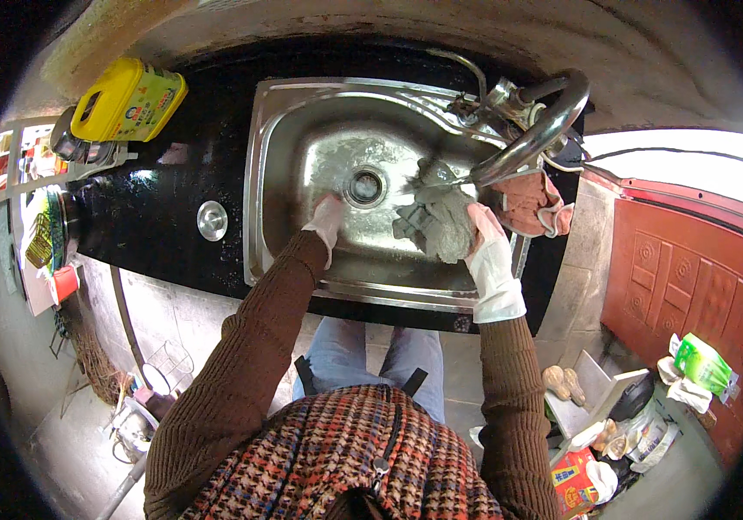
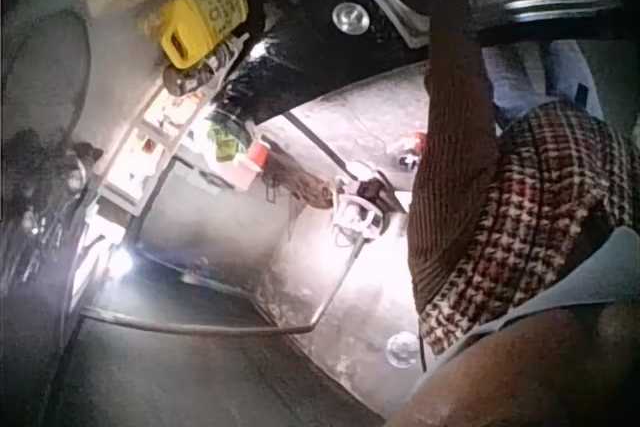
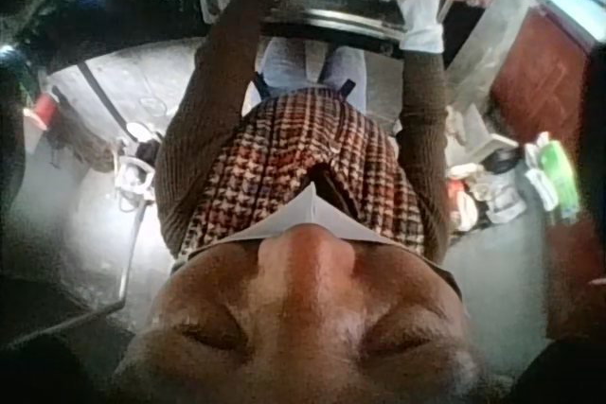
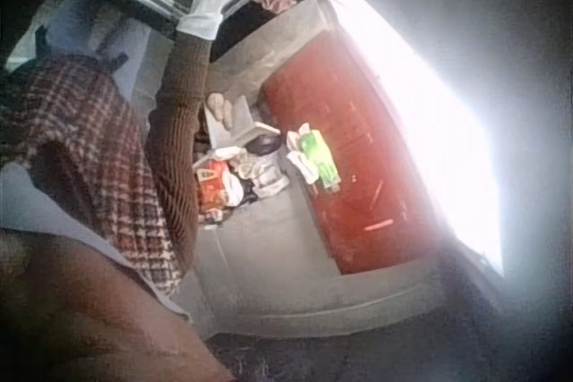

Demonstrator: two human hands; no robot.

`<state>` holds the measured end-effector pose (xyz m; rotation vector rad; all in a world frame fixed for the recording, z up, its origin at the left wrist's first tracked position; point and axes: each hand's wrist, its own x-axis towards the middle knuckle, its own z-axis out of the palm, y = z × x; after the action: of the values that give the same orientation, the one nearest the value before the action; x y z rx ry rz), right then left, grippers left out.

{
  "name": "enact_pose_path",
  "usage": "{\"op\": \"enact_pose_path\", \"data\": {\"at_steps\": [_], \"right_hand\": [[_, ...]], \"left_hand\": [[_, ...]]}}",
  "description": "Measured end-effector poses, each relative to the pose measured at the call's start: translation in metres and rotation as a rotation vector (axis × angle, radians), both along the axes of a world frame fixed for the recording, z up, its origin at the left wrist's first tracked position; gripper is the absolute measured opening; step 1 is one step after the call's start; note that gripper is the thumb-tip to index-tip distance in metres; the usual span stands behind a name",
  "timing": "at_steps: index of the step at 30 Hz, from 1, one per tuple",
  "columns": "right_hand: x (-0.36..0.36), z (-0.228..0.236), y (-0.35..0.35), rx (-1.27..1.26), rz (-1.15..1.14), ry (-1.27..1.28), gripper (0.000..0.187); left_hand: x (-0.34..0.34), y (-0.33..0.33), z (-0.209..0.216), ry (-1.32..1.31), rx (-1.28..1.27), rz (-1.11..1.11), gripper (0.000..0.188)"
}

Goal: The person wipes the countertop and sink area with a cloth, moves a dish rack, washes a metal pot under running water, and rinses the cloth. The person also wipes the sink basin and faucet.

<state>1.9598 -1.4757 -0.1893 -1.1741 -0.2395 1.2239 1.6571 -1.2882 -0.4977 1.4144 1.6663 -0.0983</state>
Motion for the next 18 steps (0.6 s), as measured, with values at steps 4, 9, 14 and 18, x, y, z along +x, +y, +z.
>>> {"op": "enact_pose_path", "data": {"at_steps": [4, 9, 14, 18], "right_hand": [[-0.001, 0.008, 0.006, -0.085, -0.069, 0.295, 0.019], [0.0, 0.007, 0.03, -0.008, -0.029, 0.335, 0.012], [-0.009, 0.001, 0.055, 0.167, -0.116, 0.311, 0.012], [-0.004, 0.023, 0.057, 0.196, -0.018, 0.185, 0.015]], "left_hand": [[0.038, 0.012, 0.031, -0.157, 0.012, -0.074, 0.03], [0.049, 0.05, 0.168, -0.226, -0.145, -0.065, 0.045], [0.091, 0.009, 0.285, -0.646, -0.583, -0.072, 0.061], [0.12, -0.03, 0.323, -0.861, -0.537, -0.055, 0.067]]}}
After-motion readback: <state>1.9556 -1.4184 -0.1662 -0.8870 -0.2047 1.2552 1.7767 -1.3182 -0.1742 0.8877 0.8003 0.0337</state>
